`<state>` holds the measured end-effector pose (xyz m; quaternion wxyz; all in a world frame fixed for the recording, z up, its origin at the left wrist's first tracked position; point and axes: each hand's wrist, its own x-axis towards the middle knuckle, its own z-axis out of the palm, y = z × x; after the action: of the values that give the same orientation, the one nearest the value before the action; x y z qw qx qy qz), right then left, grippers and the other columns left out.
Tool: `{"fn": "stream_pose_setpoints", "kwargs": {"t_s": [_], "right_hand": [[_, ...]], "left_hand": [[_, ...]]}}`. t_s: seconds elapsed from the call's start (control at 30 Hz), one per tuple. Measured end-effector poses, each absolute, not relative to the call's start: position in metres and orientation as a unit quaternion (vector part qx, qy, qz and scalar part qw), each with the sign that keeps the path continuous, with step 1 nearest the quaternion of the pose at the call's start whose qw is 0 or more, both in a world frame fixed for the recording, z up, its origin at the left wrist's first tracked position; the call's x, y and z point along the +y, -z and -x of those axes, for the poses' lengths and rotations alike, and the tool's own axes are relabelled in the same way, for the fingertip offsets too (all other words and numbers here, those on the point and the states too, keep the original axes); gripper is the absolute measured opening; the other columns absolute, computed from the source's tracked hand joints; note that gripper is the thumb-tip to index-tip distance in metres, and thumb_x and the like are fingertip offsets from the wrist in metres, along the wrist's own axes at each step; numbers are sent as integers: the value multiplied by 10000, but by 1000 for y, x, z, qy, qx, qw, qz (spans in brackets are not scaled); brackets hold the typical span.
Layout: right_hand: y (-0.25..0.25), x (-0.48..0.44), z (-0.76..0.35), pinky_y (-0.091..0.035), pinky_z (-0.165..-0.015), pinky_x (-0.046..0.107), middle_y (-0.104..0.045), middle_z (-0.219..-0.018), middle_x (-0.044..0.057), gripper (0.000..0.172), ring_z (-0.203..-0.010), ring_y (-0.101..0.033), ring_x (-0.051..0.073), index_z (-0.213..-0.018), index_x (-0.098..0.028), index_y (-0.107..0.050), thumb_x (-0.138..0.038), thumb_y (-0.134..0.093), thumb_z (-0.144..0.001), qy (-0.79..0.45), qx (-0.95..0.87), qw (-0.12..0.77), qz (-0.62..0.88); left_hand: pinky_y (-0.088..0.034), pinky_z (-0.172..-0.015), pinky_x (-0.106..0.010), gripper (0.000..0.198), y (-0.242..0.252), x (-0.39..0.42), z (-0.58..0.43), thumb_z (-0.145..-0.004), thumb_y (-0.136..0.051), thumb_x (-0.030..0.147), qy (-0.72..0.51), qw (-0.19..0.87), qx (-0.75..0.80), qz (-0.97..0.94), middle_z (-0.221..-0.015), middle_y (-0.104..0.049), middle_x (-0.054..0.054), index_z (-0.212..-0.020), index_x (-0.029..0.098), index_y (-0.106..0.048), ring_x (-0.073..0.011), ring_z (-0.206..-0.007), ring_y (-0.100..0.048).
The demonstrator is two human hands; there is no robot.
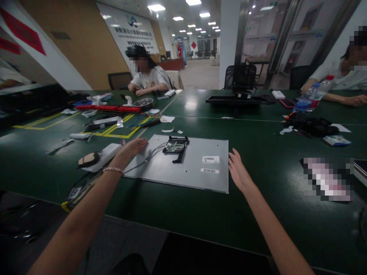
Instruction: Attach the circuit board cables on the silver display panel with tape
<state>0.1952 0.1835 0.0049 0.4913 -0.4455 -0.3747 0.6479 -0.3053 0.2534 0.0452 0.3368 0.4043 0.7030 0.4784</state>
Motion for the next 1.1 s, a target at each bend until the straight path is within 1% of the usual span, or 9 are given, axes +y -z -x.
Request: {"fn": "stream_pose_setpoints", "kwargs": {"t_s": [0.1,0.17,0.33,0.43,0.57,0.67,0.8,0.9,1.1], "right_hand": [[-5,182,-211,-333,-1123,492,-301,-1573,28,824,-1408,-348,263,-1507,-442,-164,-609,-548,-797,-645,-361,489,463],[-7,179,-222,-325,-1128,482,-285,-1579,36,809,-1412,-340,256,-1502,-433,-186,-597,-552,-799,-655,-338,492,463],[-14,165,-244,-267,-1166,409,-378,-1519,71,759,-1409,-351,217,-1475,-360,-298,-501,-611,-798,-685,-289,493,451],[-16,153,-253,-261,-1174,376,-460,-1451,74,744,-1399,-370,205,-1443,-329,-360,-417,-668,-772,-687,-282,492,454],[-22,139,-259,-247,-1185,380,-508,-1400,71,708,-1395,-378,213,-1396,-321,-426,-376,-704,-747,-682,-281,490,464],[-24,135,-260,-232,-1192,391,-535,-1374,66,681,-1393,-380,214,-1380,-321,-443,-374,-699,-752,-680,-283,489,468],[-22,135,-262,-226,-1196,374,-538,-1371,72,661,-1385,-394,210,-1385,-306,-440,-377,-662,-767,-670,-271,498,479],[-17,135,-266,-226,-1196,357,-536,-1376,65,647,-1382,-399,204,-1377,-307,-451,-370,-652,-765,-659,-272,504,487],[-4,133,-278,-257,-1189,391,-554,-1372,54,582,-1379,-406,217,-1338,-320,-492,-413,-633,-781,-645,-302,504,489]], "left_hand": [[-484,-970,-411,229,-43,250,300,-940,-511,220,-477,379,718,-336,-1056,-650,-110,-1132,136,-603,-211,-1053,-619],[-447,-1029,-390,224,-42,246,296,-922,-467,166,-480,397,718,-311,-995,-673,-108,-1087,149,-617,-201,-1082,-622],[-427,-1062,-348,216,-39,232,286,-833,-537,137,-518,440,680,-275,-1034,-689,-116,-1024,157,-635,-195,-1112,-626],[-417,-1078,-342,195,-37,224,280,-823,-534,117,-538,465,652,-265,-1004,-700,-110,-980,159,-640,-189,-1103,-634],[-406,-1082,-294,165,-35,218,270,-818,-518,75,-551,480,636,-250,-988,-701,-103,-893,146,-646,-170,-1106,-632],[-422,-1068,-284,173,-36,215,262,-803,-512,62,-561,470,637,-242,-976,-701,-97,-868,149,-646,-170,-1122,-624],[-437,-1061,-298,191,-39,211,255,-780,-508,73,-572,471,626,-241,-964,-705,-100,-887,146,-648,-186,-1135,-622],[-420,-1082,-310,211,-39,207,252,-800,-494,92,-563,477,628,-247,-975,-709,-89,-935,164,-638,-181,-1161,-609],[-389,-1103,-298,222,-34,206,243,-832,-521,144,-546,472,642,-260,-1149,-671,-132,-1038,153,-601,-191,-1241,-552]]}}
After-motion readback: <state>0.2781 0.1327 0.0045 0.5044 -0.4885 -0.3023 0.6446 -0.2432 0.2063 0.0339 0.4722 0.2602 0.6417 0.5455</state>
